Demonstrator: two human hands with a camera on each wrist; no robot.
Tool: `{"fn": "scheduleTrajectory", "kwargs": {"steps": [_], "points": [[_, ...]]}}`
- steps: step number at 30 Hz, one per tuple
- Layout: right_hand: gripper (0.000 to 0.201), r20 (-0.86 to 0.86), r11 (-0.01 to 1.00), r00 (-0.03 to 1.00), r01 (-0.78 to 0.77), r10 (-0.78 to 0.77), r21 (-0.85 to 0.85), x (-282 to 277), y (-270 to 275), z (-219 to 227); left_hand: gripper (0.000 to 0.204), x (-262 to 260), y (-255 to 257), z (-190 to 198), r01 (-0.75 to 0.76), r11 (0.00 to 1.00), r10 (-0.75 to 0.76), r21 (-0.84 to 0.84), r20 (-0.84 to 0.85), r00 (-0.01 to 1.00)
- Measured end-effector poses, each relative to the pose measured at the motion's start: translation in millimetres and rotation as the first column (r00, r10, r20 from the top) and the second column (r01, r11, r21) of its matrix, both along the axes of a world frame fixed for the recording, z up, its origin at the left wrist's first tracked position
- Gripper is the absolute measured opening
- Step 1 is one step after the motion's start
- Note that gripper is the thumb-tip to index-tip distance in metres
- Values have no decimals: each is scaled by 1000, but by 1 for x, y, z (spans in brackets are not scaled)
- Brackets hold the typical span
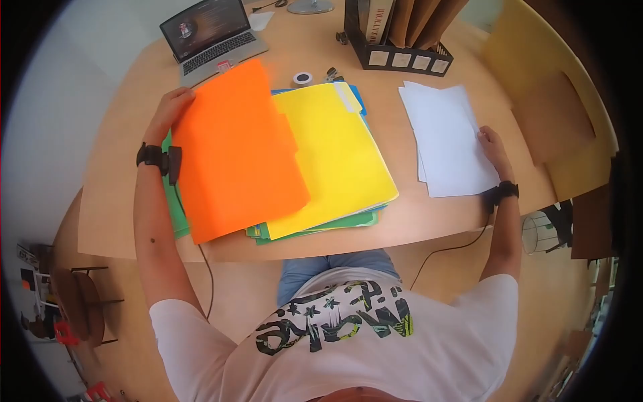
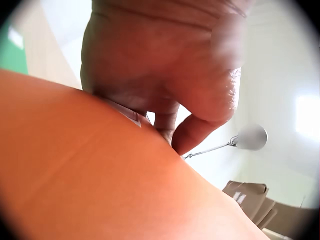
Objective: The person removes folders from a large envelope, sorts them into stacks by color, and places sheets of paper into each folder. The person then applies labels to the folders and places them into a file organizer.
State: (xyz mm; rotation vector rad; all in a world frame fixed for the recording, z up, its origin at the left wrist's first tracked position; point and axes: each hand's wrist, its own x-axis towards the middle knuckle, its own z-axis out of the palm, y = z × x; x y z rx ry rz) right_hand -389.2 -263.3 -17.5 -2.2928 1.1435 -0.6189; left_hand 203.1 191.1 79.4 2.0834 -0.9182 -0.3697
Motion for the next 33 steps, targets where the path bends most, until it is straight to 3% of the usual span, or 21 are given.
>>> {"fn": "scheduleTrajectory", "kwargs": {"steps": [3, 6, 8, 9, 12, 15, 18, 22, 25, 28, 31, 33], "points": [[20, -22, 998, 998, -63, 62, -30, -11, -17, -14, 28, 20, 20, -5, -1, 1000, 1, 0, 168, 986], [22, -122, 999, 992, -33, 35, 19, -9, -3, 3, 33, 29, 49, 5, -17, 985, -21, 173, 213, 977], [27, -231, 1000, 972, 23, -27, -21, -18, 1, 16, 36, 38, 63, -8, -73, 975, -26, 211, 430, 903], [30, -280, 998, 959, 36, -47, -44, -16, -1, 18, 37, 46, 76, -13, -116, 967, -24, 227, 534, 845], [35, -257, 962, 966, -66, -4, -264, -33, -13, 23, 39, 69, 87, -32, -136, 946, -76, 293, 609, 789], [36, -266, 983, 962, -106, 63, -149, -19, 12, 50, 39, 78, 88, -47, -220, 910, -92, 350, 690, 717], [33, -69, 960, 962, -257, 265, 107, 18, 65, 77, 38, 81, 84, -64, -350, 836, -117, 423, 759, 640], [28, -77, 888, 892, -429, 446, 166, 72, 126, 86, 40, 70, 74, -91, -523, 761, -44, 385, 834, 550], [26, -32, 813, 817, -568, 576, 123, 105, 145, 62, 44, 51, 53, -95, -530, 793, -43, 299, 896, 442], [25, 1, 790, 797, -599, 604, 132, 135, 166, 54, 45, 42, 4, -99, -175, 968, -12, 180, 728, 686], [25, -11, 821, 833, -543, 553, 179, 160, 179, 51, 49, -25, -50, -89, 179, 984, -135, -11, 609, 782], [25, 40, 819, 840, -538, 542, 200, 168, 184, 44, 52, -57, -78, -92, 210, 977, -183, 32, 630, 755]]}}
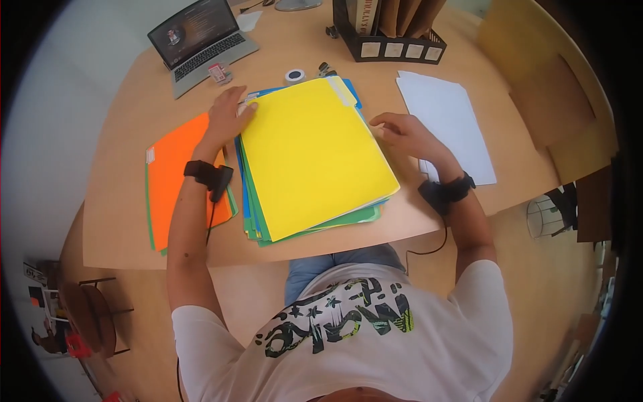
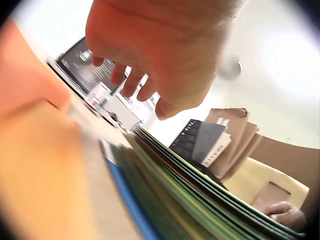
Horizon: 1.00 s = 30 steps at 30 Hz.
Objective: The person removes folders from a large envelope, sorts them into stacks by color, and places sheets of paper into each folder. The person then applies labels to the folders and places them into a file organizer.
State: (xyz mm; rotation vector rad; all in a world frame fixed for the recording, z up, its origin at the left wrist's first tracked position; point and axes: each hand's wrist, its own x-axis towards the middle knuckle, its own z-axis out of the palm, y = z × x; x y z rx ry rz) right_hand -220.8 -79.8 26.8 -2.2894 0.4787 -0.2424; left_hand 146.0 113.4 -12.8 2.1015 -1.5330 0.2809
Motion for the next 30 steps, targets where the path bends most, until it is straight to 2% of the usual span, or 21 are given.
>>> {"fn": "scheduleTrajectory", "kwargs": {"steps": [1, 4, 7, 10, 13, 16, 18, 21, 24, 27, 28, 30], "points": [[25, 38, 999, 999, -9, 8, 40, 3, 1, -5, 54, -11, -9, 0, 13, 1000, -13, 18, 19, 1000], [24, 104, 989, 995, -15, 0, 147, 5, 0, -13, 57, -38, -18, 9, -66, 974, 54, 218, 61, 997], [24, 148, 974, 989, -21, -13, 228, 2, -1, -19, 55, -30, -12, 8, 61, 983, -42, 172, -108, 993], [25, 192, 961, 981, -46, -7, 271, 3, -6, -27, 54, -27, -7, 5, 103, 989, -84, 107, -171, 982], [28, 177, 962, 984, -58, 11, 267, 4, -5, -30, 56, -30, -4, 3, 60, 997, -53, 38, -168, 984], [33, 189, 953, 982, -40, -18, 300, 4, 1, -29, 53, -29, -2, 4, 63, 993, -40, 100, -222, 974], [36, 236, 934, 971, -56, -31, 353, 4, 7, -26, 54, -30, -1, 6, 80, 991, -55, 107, -219, 974], [37, 149, 945, 988, -86, 40, 316, 7, -4, -37, 55, -27, 0, 2, 84, 994, -69, 69, -199, 978], [30, 116, 962, 993, -11, -22, 274, 7, 5, -26, 57, -26, 1, -1, 61, 996, -47, 63, -198, 979], [29, 189, 964, 981, -7, -45, 266, 12, 3, -36, 58, -27, 1, 1, 48, 996, -31, 76, -210, 977], [29, 164, 965, 985, 0, -45, 262, 12, 4, -33, 58, -28, 1, 1, 47, 996, -29, 79, -215, 976], [30, 115, 967, 992, 14, -44, 254, 12, 5, -26, 58, -28, 1, 2, 32, 995, -19, 91, -136, 990]]}}
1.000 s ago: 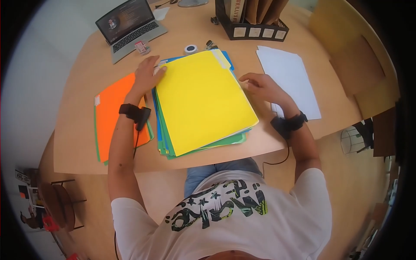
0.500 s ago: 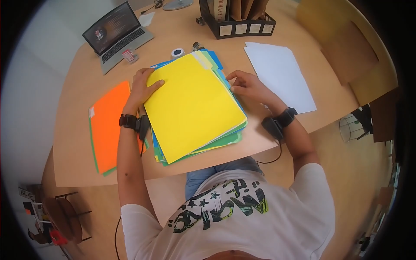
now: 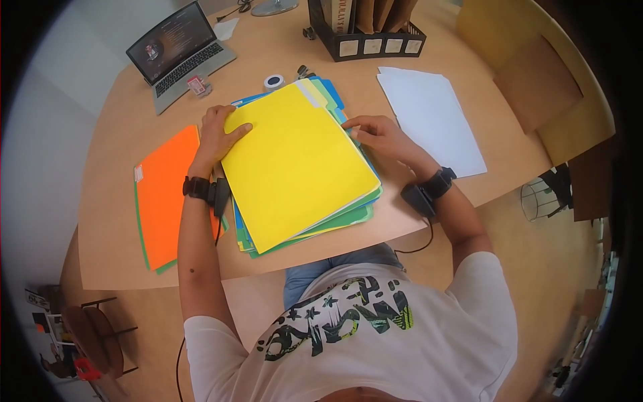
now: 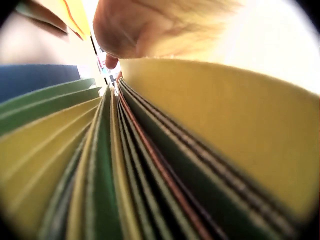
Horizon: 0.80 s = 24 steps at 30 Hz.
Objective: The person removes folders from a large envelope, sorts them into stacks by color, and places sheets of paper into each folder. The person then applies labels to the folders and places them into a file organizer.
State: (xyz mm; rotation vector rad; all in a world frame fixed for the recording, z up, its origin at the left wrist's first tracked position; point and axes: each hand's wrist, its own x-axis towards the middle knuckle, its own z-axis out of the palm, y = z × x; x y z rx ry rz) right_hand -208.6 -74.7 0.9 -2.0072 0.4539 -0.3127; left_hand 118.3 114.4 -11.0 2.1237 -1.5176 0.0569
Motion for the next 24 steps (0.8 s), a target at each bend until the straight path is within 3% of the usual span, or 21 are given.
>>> {"fn": "scheduleTrajectory", "kwargs": {"steps": [6, 9, 15, 17, 21, 24], "points": [[29, 118, 990, 993, -7, 24, -144, 3, 1, -4, 56, -5, 2, 5, -21, 1000, 19, 22, 92, 996], [30, 22, 933, 999, -26, 37, -359, 6, -4, -3, 56, -5, 2, 4, -14, 1000, 14, 2, 88, 996], [29, -126, 915, 991, -93, 47, -393, 20, -11, 16, 56, -4, 1, 3, 17, 989, -4, -145, 90, 996], [28, -61, 923, 997, -68, 48, -379, 30, -22, 10, 55, -4, 1, 4, 14, 984, -7, -178, 42, 999], [30, 41, 986, 999, 36, -30, -160, 56, -32, 4, 52, -3, 1, 0, -11, 968, -31, -251, -164, 986], [36, 18, 977, 997, 75, -80, 199, 70, -20, 23, 49, -3, 0, -2, -4, 946, -118, -323, -356, 927]]}}
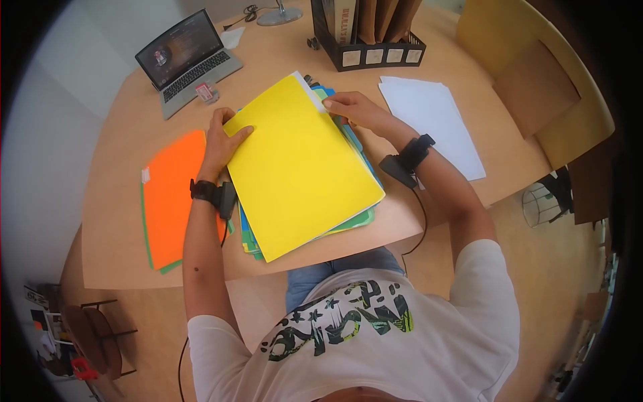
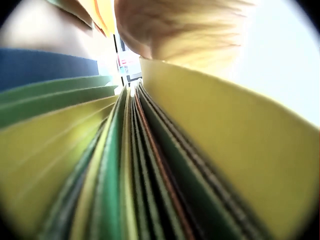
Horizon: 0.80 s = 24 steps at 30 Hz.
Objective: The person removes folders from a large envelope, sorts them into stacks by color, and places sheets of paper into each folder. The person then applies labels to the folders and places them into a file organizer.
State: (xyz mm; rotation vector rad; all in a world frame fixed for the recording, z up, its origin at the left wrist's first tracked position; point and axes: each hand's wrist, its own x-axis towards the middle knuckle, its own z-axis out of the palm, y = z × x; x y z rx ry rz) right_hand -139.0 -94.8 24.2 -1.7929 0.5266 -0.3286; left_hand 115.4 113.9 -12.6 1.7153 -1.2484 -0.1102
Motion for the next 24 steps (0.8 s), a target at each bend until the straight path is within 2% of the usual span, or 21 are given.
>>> {"fn": "scheduleTrajectory", "kwargs": {"steps": [1, 3, 6, 9, 12, 15, 18, 21, 24], "points": [[36, -23, 1000, 999, -24, 25, 3, 3, -2, 0, 48, -1, -1, 1, 28, 999, -30, -28, -68, 997], [36, -73, 997, 995, -74, 75, 12, 10, -8, -2, 46, -3, -1, 2, 32, 998, -35, -50, -78, 996], [31, -26, 996, 999, 20, -18, 91, 15, -4, -1, 44, -8, 1, 7, 24, 999, -26, -21, -106, 994], [28, 34, 966, 999, -17, 8, 257, 15, -22, -12, 44, -6, 2, 5, 23, 1000, -24, -21, -70, 997], [26, -1, 929, 990, 131, -139, 345, 12, -12, -7, 44, -2, 2, 0, 18, 1000, -18, 3, -78, 997], [27, -38, 949, 990, 139, -133, 284, 9, -7, -7, 43, 1, 1, -3, 26, 1000, -24, 14, -88, 996], [28, -66, 990, 995, 80, -73, 120, 6, 7, 10, 42, 1, 1, -3, 38, 999, -36, 15, -125, 992], [28, -45, 988, 999, 34, -27, 150, 13, -2, 1, 42, -1, 1, -2, 51, 999, -48, 18, -152, 987], [23, 82, 879, 968, 179, -238, 442, 23, -6, -6, 41, -3, 0, -1, 55, 998, -53, 3, -174, 983]]}}
